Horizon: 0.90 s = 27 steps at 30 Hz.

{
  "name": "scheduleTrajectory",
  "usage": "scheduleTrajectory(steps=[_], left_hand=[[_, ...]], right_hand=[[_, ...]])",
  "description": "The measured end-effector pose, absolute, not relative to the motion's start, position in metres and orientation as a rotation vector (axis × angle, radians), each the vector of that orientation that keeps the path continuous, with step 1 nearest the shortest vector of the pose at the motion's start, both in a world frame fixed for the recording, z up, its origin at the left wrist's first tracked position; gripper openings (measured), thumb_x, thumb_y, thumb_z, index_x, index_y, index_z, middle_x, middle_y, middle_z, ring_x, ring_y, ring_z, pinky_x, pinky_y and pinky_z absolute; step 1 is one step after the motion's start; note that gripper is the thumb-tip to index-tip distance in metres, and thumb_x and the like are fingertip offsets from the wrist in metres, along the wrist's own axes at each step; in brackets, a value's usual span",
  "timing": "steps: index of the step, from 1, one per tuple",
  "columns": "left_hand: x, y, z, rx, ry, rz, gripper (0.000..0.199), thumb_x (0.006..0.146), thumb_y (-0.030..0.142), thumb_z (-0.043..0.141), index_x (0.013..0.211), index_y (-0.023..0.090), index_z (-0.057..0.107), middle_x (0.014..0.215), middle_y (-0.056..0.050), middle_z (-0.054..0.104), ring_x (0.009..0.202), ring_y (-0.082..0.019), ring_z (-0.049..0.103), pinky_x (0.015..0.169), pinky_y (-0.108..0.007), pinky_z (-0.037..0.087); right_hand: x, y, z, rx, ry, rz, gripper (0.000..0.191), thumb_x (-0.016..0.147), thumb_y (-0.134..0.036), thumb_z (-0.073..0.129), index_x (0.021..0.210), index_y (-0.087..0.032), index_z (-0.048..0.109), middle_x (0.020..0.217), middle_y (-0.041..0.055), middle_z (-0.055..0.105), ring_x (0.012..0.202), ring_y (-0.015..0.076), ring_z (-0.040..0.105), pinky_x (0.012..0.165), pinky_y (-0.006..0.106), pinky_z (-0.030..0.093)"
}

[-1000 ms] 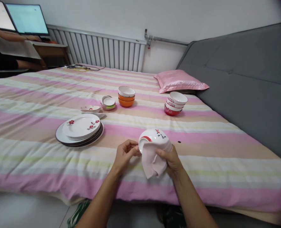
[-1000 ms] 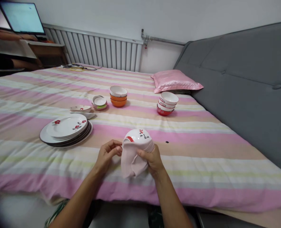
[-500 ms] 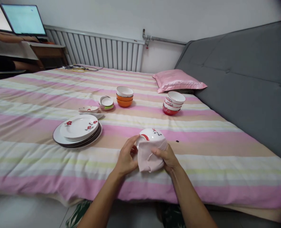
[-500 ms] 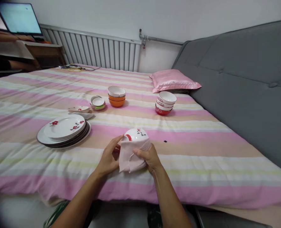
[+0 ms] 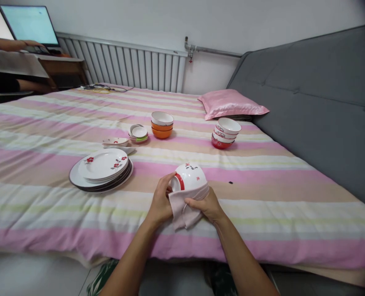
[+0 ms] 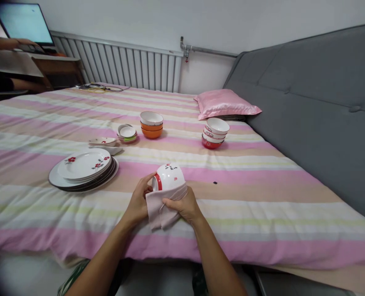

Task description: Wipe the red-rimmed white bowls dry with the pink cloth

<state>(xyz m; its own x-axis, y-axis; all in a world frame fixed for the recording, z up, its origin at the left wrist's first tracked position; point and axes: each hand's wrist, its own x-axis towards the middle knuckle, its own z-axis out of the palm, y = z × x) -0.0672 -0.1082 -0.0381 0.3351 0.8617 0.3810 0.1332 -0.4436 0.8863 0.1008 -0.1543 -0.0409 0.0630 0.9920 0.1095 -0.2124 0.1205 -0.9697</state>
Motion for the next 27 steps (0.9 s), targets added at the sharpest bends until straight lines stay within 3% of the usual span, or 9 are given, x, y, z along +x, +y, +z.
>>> scheduleTrajectory(steps=[14, 27], left_hand=[[-0.0672, -0.1055, -0.0424, 1.711, 0.917, 1.155, 0.078, 0.062, 0.023, 0.076, 0.134, 0.024, 0.047, 0.12, -0.01, 0.053, 0.078, -0.016, 0.054, 0.07, -0.031, 0.048], [-0.0637, -0.105, -0.044, 1.663, 0.913, 1.148, 0.077, 0.062, 0.021, 0.076, 0.133, 0.021, 0.046, 0.124, -0.012, 0.05, 0.077, -0.015, 0.058, 0.067, -0.03, 0.052]], right_hand=[[0.0975, -0.154, -0.0394, -0.977, -1.033, 1.247, 0.045, 0.059, -0.027, 0.085, 0.102, -0.017, 0.073, 0.099, 0.0066, 0.075, 0.092, 0.0281, 0.071, 0.088, 0.048, 0.057], [0.1024, -0.1528, -0.0404, -0.963, -0.833, 1.278, 0.043, 0.052, -0.019, 0.088, 0.093, -0.019, 0.075, 0.09, 0.0034, 0.077, 0.082, 0.0238, 0.071, 0.078, 0.038, 0.059]])
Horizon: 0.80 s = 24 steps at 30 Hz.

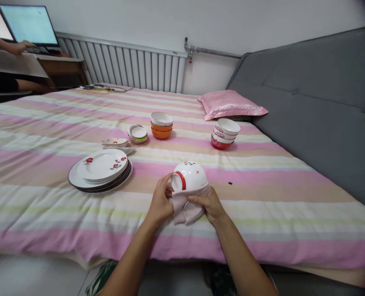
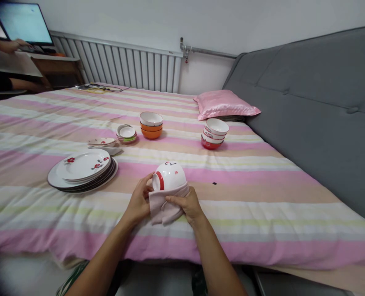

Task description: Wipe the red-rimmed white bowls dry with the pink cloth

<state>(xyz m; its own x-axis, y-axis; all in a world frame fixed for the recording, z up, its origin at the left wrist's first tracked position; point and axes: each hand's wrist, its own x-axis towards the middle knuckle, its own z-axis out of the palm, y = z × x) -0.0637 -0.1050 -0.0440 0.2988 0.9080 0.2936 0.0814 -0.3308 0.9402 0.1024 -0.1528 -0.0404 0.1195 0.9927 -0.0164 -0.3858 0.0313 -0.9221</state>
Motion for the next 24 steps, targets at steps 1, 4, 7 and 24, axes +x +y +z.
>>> scheduleTrajectory(steps=[1, 4, 7, 24], left_hand=[[-0.063, -0.105, -0.044, 1.642, 0.919, 1.142, 0.076, 0.061, 0.022, 0.076, 0.132, 0.021, 0.047, 0.125, -0.012, 0.049, 0.076, -0.014, 0.058, 0.067, -0.03, 0.053], [-0.063, -0.103, -0.045, 1.596, 0.948, 1.125, 0.072, 0.061, 0.02, 0.075, 0.129, 0.022, 0.049, 0.12, -0.01, 0.051, 0.073, -0.012, 0.058, 0.065, -0.029, 0.055], [-0.063, -0.102, -0.046, 1.596, 0.969, 1.124, 0.067, 0.063, 0.023, 0.075, 0.125, 0.021, 0.051, 0.115, -0.009, 0.054, 0.072, -0.012, 0.058, 0.064, -0.028, 0.056], [-0.066, -0.099, -0.054, 1.591, 0.952, 1.07, 0.043, 0.081, 0.034, 0.064, 0.121, 0.017, 0.062, 0.119, -0.014, 0.065, 0.092, -0.021, 0.065, 0.081, -0.035, 0.053]], right_hand=[[0.103, -0.152, -0.041, -0.956, -0.804, 1.276, 0.042, 0.052, -0.018, 0.088, 0.092, -0.019, 0.075, 0.09, 0.0027, 0.077, 0.082, 0.0235, 0.071, 0.077, 0.037, 0.059], [0.108, -0.149, -0.043, -0.906, -0.698, 1.266, 0.041, 0.053, -0.02, 0.087, 0.092, -0.021, 0.074, 0.092, 0.0013, 0.077, 0.084, 0.023, 0.071, 0.078, 0.035, 0.058], [0.115, -0.145, -0.045, -0.861, -0.568, 1.253, 0.041, 0.056, -0.024, 0.085, 0.095, -0.024, 0.073, 0.095, 0.0, 0.077, 0.086, 0.0224, 0.071, 0.079, 0.034, 0.058], [0.131, -0.144, -0.053, -0.787, -0.366, 1.356, 0.037, 0.063, -0.046, 0.08, 0.091, -0.023, 0.072, 0.095, 0.0052, 0.077, 0.097, 0.0293, 0.07, 0.087, 0.045, 0.058]])
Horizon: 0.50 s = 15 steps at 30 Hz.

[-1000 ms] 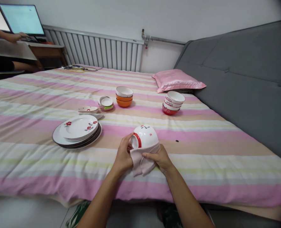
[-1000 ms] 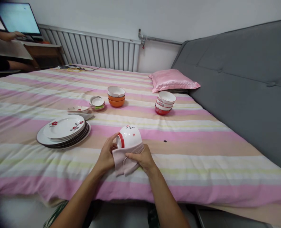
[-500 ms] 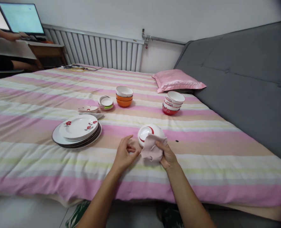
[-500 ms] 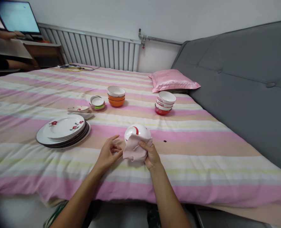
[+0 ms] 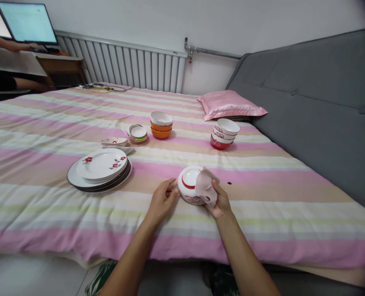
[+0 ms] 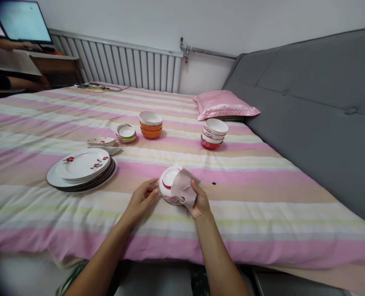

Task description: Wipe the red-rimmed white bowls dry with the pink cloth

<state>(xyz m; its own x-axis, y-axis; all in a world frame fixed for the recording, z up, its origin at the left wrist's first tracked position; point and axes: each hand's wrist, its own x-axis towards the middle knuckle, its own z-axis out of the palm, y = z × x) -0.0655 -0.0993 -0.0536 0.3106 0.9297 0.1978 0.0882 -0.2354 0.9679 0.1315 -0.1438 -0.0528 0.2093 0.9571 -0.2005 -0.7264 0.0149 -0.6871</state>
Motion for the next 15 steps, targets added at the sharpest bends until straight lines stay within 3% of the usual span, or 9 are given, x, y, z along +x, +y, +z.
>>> scheduleTrajectory(steps=[4, 10, 15], left_hand=[[-0.066, -0.1, -0.052, 1.54, 0.943, 1.117, 0.041, 0.089, 0.042, 0.054, 0.12, 0.017, 0.063, 0.123, -0.015, 0.065, 0.107, -0.026, 0.063, 0.093, -0.04, 0.049], [-0.066, -0.106, -0.04, 1.695, 0.874, 1.083, 0.041, 0.091, 0.043, 0.052, 0.122, 0.018, 0.06, 0.126, -0.012, 0.063, 0.117, -0.026, 0.057, 0.104, -0.041, 0.042], [-0.068, -0.11, -0.036, 1.891, 0.795, 0.976, 0.072, 0.077, 0.047, 0.07, 0.138, 0.02, 0.044, 0.141, -0.014, 0.05, 0.128, -0.03, 0.049, 0.108, -0.045, 0.039]], right_hand=[[0.131, -0.146, -0.057, -0.769, -0.363, 1.328, 0.03, 0.068, -0.045, 0.077, 0.086, -0.022, 0.072, 0.084, 0.0045, 0.077, 0.092, 0.0284, 0.072, 0.084, 0.042, 0.059], [0.124, -0.146, -0.045, -0.723, -0.268, 1.499, 0.027, 0.071, -0.033, 0.076, 0.092, -0.018, 0.07, 0.085, 0.0055, 0.077, 0.085, 0.0265, 0.073, 0.081, 0.038, 0.06], [0.122, -0.144, -0.04, -0.744, -0.214, 1.571, 0.035, 0.069, -0.03, 0.077, 0.099, -0.015, 0.068, 0.087, 0.0066, 0.077, 0.075, 0.0233, 0.073, 0.071, 0.035, 0.061]])
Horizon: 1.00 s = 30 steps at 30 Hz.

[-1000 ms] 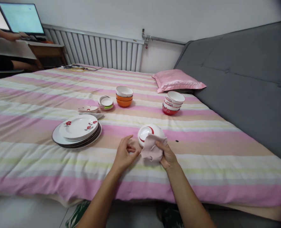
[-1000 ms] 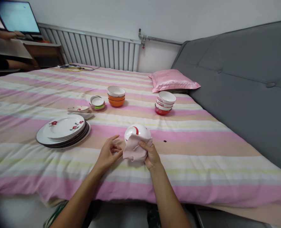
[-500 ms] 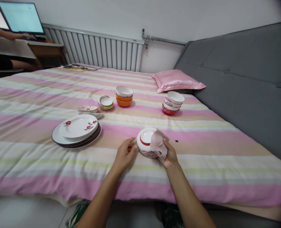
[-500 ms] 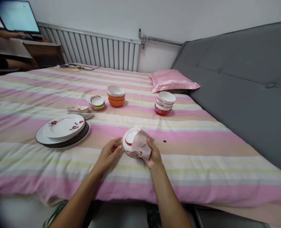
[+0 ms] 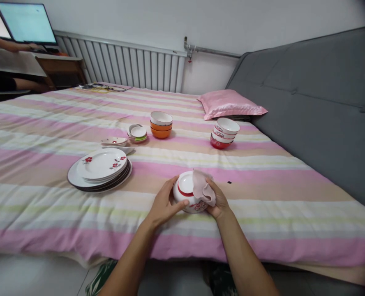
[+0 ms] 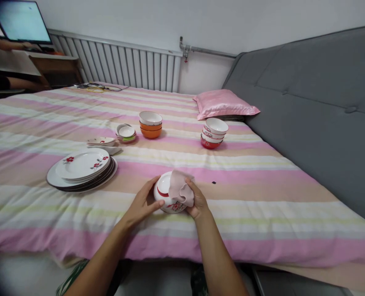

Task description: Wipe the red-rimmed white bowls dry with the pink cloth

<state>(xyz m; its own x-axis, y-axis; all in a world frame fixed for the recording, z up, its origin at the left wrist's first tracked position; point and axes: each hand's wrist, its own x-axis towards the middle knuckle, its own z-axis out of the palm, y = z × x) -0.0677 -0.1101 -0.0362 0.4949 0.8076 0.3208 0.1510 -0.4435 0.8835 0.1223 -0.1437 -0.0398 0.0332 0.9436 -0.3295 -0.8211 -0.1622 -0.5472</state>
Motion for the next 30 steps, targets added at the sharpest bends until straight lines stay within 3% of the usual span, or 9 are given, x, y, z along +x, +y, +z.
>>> scheduleTrajectory(steps=[4, 16, 22, 30], left_hand=[[-0.067, -0.111, -0.038, 2.099, 0.849, 0.949, 0.095, 0.062, 0.05, 0.081, 0.14, 0.018, 0.037, 0.14, -0.017, 0.049, 0.128, -0.033, 0.048, 0.108, -0.049, 0.039], [-0.061, -0.113, -0.044, 2.191, 0.985, 0.923, 0.117, 0.054, 0.047, 0.084, 0.147, 0.019, 0.019, 0.144, -0.02, 0.042, 0.13, -0.038, 0.047, 0.104, -0.054, 0.044], [-0.061, -0.112, -0.047, 2.214, 1.007, 0.944, 0.108, 0.061, 0.043, 0.078, 0.146, 0.014, 0.019, 0.144, -0.024, 0.041, 0.132, -0.039, 0.045, 0.105, -0.055, 0.042], [-0.061, -0.107, -0.055, 2.195, 0.991, 1.073, 0.103, 0.063, 0.042, 0.076, 0.146, 0.017, 0.021, 0.142, -0.023, 0.044, 0.129, -0.039, 0.048, 0.104, -0.058, 0.043]], right_hand=[[0.121, -0.144, -0.041, -0.854, -0.222, 1.503, 0.033, 0.066, -0.03, 0.079, 0.093, -0.016, 0.067, 0.08, 0.0048, 0.076, 0.068, 0.021, 0.071, 0.067, 0.033, 0.06], [0.116, -0.151, -0.034, -1.001, -0.713, 1.325, 0.047, 0.06, -0.038, 0.084, 0.099, -0.018, 0.065, 0.088, 0.0017, 0.073, 0.074, 0.0175, 0.066, 0.067, 0.027, 0.053], [0.121, -0.154, -0.039, -1.11, -0.812, 1.263, 0.062, 0.053, -0.037, 0.088, 0.104, -0.021, 0.057, 0.091, 0.0007, 0.07, 0.079, 0.0196, 0.065, 0.069, 0.029, 0.053], [0.12, -0.156, -0.033, -1.154, -1.011, 1.162, 0.078, 0.045, -0.031, 0.091, 0.111, -0.02, 0.051, 0.103, 0.0057, 0.067, 0.097, 0.027, 0.063, 0.082, 0.038, 0.054]])
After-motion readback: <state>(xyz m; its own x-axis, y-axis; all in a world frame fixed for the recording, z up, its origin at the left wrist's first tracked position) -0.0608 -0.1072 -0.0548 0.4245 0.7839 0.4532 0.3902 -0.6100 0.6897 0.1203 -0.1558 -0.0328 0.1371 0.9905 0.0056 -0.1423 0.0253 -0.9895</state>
